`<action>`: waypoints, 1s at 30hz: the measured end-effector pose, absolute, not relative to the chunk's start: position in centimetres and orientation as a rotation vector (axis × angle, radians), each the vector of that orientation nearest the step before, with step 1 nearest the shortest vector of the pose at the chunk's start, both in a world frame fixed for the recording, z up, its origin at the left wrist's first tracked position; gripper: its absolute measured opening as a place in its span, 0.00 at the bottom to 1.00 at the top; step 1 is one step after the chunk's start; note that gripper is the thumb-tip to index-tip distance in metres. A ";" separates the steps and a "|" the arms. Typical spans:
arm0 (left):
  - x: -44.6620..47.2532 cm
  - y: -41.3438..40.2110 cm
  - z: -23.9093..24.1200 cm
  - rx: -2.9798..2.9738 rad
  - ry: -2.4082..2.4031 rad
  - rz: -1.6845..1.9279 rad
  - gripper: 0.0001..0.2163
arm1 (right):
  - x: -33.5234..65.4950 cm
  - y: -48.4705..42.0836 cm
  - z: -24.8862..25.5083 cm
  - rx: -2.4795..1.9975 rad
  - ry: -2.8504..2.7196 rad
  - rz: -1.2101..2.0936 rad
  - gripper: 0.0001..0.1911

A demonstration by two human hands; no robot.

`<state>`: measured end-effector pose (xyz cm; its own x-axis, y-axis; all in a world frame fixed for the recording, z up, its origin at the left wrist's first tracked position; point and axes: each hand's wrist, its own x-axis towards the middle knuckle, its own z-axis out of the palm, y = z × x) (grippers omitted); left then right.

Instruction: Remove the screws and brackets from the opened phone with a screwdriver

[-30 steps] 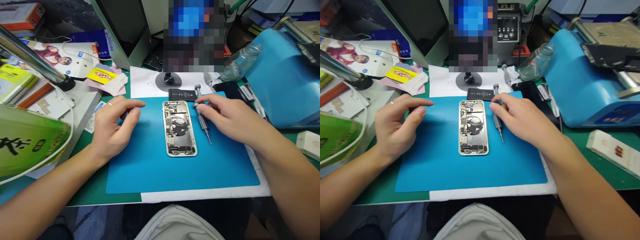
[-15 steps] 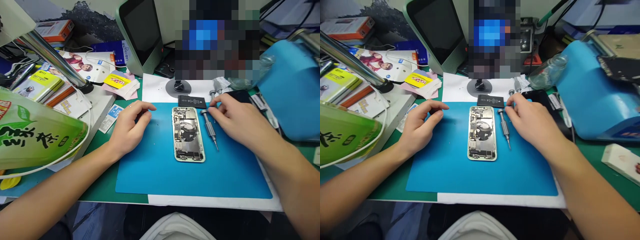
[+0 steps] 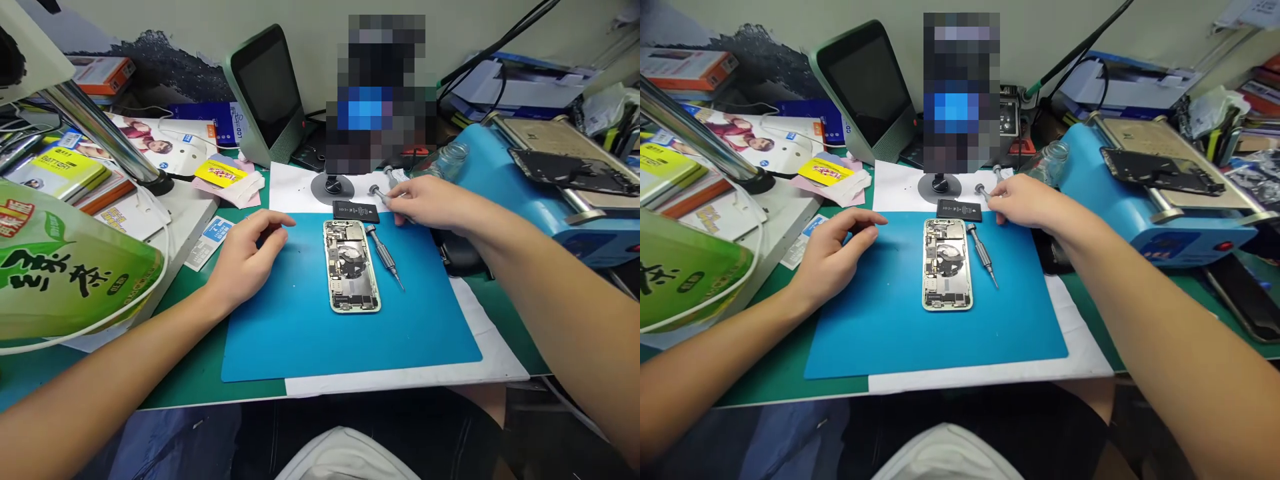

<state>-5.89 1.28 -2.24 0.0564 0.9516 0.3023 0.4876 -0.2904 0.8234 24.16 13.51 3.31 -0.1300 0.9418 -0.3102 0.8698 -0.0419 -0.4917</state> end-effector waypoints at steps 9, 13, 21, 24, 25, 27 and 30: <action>-5.9 1.7 -2.5 1.717 1.494 1.153 0.08 | 24.3 8.0 6.4 -1.507 -1.678 1.357 0.25; -5.9 1.7 -2.4 1.770 1.496 1.133 0.07 | 23.2 6.7 5.9 -1.338 -1.544 1.420 0.27; -5.9 1.7 -2.2 1.815 1.476 1.102 0.08 | 20.7 4.3 3.6 -1.065 -1.730 1.016 0.14; -5.8 1.7 -2.3 1.827 1.480 1.082 0.08 | 20.4 3.4 2.9 -0.932 -2.009 0.617 0.16; -5.8 1.7 -2.3 1.831 1.479 1.080 0.08 | 20.5 3.2 2.7 -0.867 -2.102 0.486 0.18; -5.8 1.6 -2.4 1.834 1.472 1.076 0.08 | 20.7 3.1 2.5 -0.774 -2.215 0.335 0.21; -5.8 1.6 -2.4 1.838 1.466 1.073 0.08 | 21.3 3.1 2.5 -0.782 -2.243 0.310 0.23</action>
<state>-5.77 1.61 -2.44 0.0864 0.9655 0.2457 0.5265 -0.2536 0.8115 21.28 3.10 2.52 -0.5496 0.6179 0.5622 0.4420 0.7861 -0.4319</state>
